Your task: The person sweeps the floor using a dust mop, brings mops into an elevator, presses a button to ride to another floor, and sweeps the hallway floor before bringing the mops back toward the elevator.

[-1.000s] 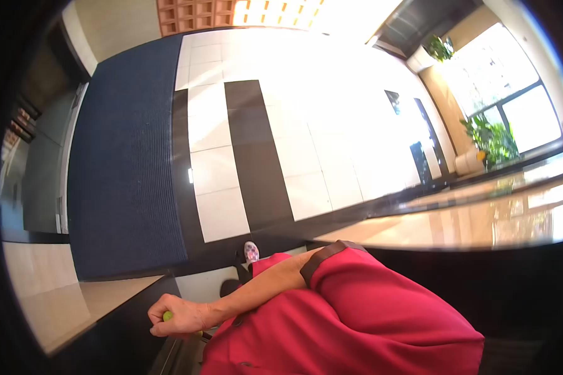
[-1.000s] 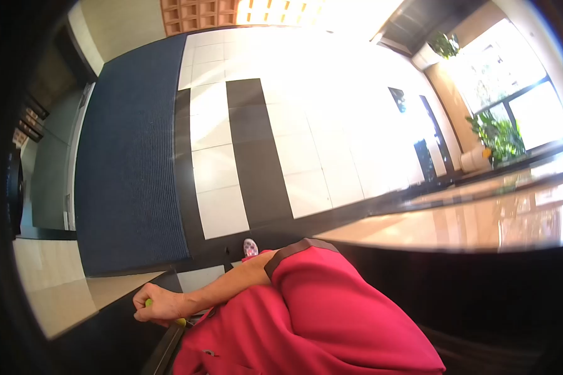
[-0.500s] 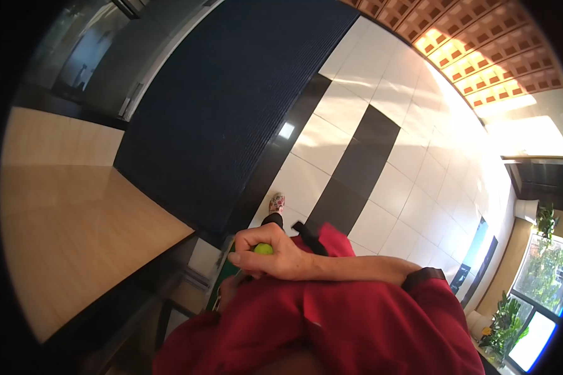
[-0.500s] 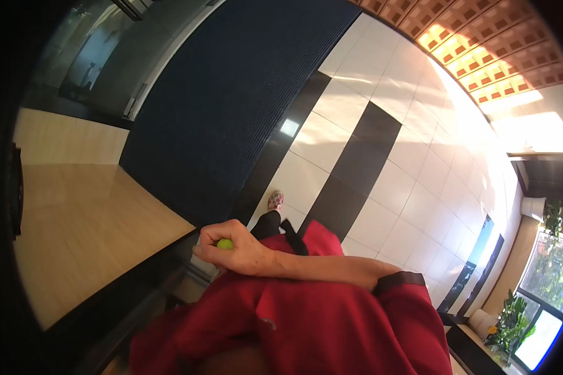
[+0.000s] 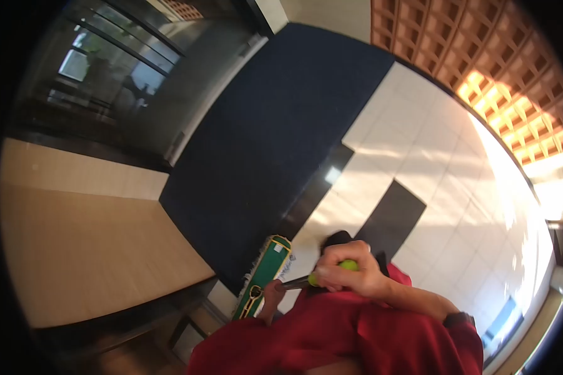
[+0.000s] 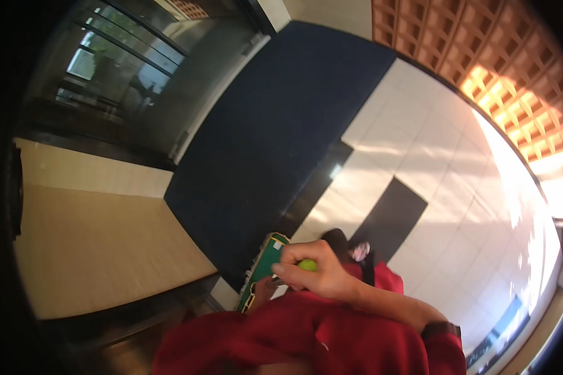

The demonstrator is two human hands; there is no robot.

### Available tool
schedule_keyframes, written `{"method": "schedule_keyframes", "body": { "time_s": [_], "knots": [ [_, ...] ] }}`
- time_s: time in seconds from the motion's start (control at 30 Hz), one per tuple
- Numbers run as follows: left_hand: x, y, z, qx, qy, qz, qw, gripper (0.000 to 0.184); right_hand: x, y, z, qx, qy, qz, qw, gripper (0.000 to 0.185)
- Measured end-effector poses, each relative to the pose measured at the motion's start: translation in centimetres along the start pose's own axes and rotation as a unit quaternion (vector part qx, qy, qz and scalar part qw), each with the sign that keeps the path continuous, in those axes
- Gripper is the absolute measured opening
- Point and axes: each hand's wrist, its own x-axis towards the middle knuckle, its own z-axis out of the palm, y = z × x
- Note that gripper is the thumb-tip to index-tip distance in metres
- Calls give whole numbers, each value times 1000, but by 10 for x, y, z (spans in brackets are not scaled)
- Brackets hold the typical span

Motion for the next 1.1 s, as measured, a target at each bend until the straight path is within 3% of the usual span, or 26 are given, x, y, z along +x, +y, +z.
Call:
{"method": "schedule_keyframes", "body": {
  "time_s": [0.1, 0.17, 0.23, 0.27, 0.4, 0.5, 0.6, 0.73, 0.9, 0.97, 1.0, 1.03, 1.1],
  "knots": [
    [60, 144, -1, -38, 35, 43, 998, 12, 3, -73, -53, 48, 43, -36, 997, 21],
    [103, 241, 5, 13, -70, 15, 997, 16, -1, -116, -103, 94, 60, -122, 986, 17],
    [143, 328, 23, -44, -52, 134, 989, 17, -9, -169, -148, 115, 71, -229, 964, 15],
    [163, 360, 40, -49, -79, 150, 984, 17, -14, -197, -180, 10, 32, -256, 966, 18],
    [242, 506, 93, -113, -73, 258, 957, 12, -52, -306, -243, -103, 54, -309, 944, 24],
    [305, 602, 136, -149, -76, 341, 925, 7, -73, -341, -272, -189, 166, -318, 914, 24],
    [361, 666, 177, -125, -109, 383, 909, 7, -83, -343, -292, -259, 342, -380, 820, 32],
    [427, 735, 234, -54, -136, 418, 896, 12, -97, -332, -356, -253, 285, -415, 826, 20],
    [466, 788, 306, 29, -112, 411, 904, 9, -145, -328, -442, -275, 296, -375, 834, 15],
    [465, 795, 340, 4, -105, 409, 906, 7, -176, -322, -471, -267, 309, -369, 835, 15],
    [500, 767, 394, -87, -201, 389, 895, 6, -193, -326, -493, -262, 316, -373, 832, 15],
    [484, 790, 389, 61, -189, 430, 881, 12, -213, -326, -507, -238, 335, -361, 838, 15],
    [447, 828, 391, 81, -175, 376, 906, 9, -250, -325, -533, -183, 384, -369, 826, 15]
  ]
}}
